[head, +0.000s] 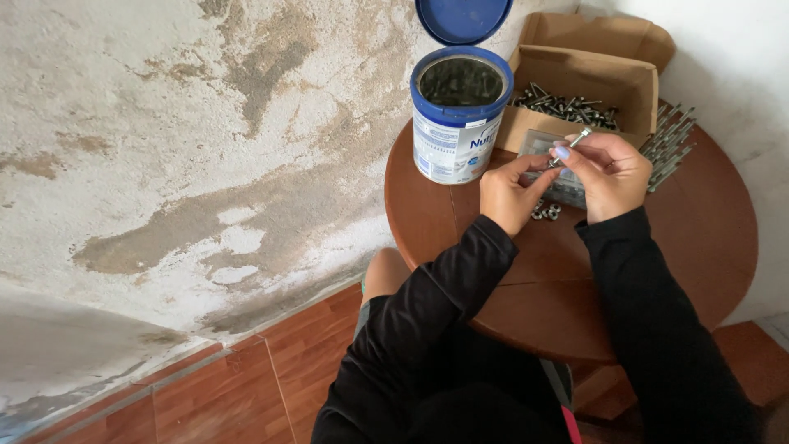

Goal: Assembling small bolts and nuts by hand at a table

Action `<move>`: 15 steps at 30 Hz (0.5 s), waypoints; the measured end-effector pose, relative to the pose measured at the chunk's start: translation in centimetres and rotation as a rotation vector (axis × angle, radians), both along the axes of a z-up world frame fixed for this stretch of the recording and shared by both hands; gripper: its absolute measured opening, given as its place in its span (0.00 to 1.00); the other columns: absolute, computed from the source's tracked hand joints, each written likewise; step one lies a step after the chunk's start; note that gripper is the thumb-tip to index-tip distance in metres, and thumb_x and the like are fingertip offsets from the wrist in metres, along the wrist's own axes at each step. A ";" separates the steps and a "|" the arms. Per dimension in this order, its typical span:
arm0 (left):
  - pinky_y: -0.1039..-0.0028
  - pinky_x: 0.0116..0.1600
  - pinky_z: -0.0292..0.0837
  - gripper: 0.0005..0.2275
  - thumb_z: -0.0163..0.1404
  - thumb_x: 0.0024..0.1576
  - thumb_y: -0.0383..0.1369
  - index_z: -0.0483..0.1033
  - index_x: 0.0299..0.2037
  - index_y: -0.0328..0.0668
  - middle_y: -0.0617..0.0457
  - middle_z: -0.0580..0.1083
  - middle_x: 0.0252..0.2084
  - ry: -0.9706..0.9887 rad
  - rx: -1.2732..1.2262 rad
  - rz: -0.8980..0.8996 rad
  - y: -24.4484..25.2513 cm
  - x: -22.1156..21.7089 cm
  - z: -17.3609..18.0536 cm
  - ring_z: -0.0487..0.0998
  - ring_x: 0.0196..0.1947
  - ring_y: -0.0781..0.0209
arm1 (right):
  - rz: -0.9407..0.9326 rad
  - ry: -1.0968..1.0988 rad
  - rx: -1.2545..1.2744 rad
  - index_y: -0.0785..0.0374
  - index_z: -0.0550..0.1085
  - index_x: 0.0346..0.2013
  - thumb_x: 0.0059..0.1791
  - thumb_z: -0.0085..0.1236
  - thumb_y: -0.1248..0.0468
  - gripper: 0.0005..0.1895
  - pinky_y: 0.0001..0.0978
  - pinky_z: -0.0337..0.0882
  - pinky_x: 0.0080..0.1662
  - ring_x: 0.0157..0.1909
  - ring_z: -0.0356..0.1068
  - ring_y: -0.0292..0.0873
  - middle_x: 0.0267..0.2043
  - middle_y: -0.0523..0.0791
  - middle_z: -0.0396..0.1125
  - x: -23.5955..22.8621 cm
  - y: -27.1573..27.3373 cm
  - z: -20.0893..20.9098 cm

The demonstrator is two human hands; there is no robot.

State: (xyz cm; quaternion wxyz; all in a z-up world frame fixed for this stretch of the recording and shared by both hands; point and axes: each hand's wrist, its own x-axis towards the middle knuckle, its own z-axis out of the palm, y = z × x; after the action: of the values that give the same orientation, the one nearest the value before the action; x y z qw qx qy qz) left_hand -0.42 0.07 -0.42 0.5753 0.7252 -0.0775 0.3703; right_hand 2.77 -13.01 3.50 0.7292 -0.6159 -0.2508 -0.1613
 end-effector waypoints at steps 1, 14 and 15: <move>0.74 0.37 0.72 0.08 0.61 0.56 0.37 0.82 0.43 0.48 0.64 0.82 0.38 0.002 -0.001 0.001 0.0 0.1 0.0 0.72 0.23 0.71 | 0.001 0.002 -0.001 0.63 0.75 0.39 0.48 0.68 0.74 0.10 0.30 0.81 0.54 0.50 0.78 0.41 0.45 0.50 0.75 -0.5 0.1 0.4; 0.72 0.37 0.74 0.08 0.59 0.57 0.39 0.82 0.42 0.50 0.63 0.81 0.38 0.019 0.035 0.009 0.2 -0.4 0.2 0.77 0.26 0.68 | -0.005 -0.006 -0.006 0.61 0.74 0.41 0.50 0.68 0.75 0.11 0.33 0.81 0.58 0.51 0.76 0.40 0.47 0.48 0.74 -0.2 0.1 -0.2; 0.73 0.38 0.74 0.07 0.59 0.57 0.38 0.82 0.42 0.52 0.64 0.81 0.39 0.041 0.028 -0.006 0.3 -0.5 0.6 0.77 0.26 0.69 | 0.003 -0.028 0.006 0.61 0.74 0.41 0.49 0.68 0.76 0.13 0.35 0.81 0.57 0.51 0.75 0.41 0.46 0.48 0.73 0.2 0.0 -0.3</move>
State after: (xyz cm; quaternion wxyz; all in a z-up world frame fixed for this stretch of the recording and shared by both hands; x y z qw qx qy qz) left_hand -0.92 0.35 0.14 0.5677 0.7403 -0.0730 0.3526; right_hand 2.92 -13.02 3.22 0.7276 -0.6111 -0.2614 -0.1698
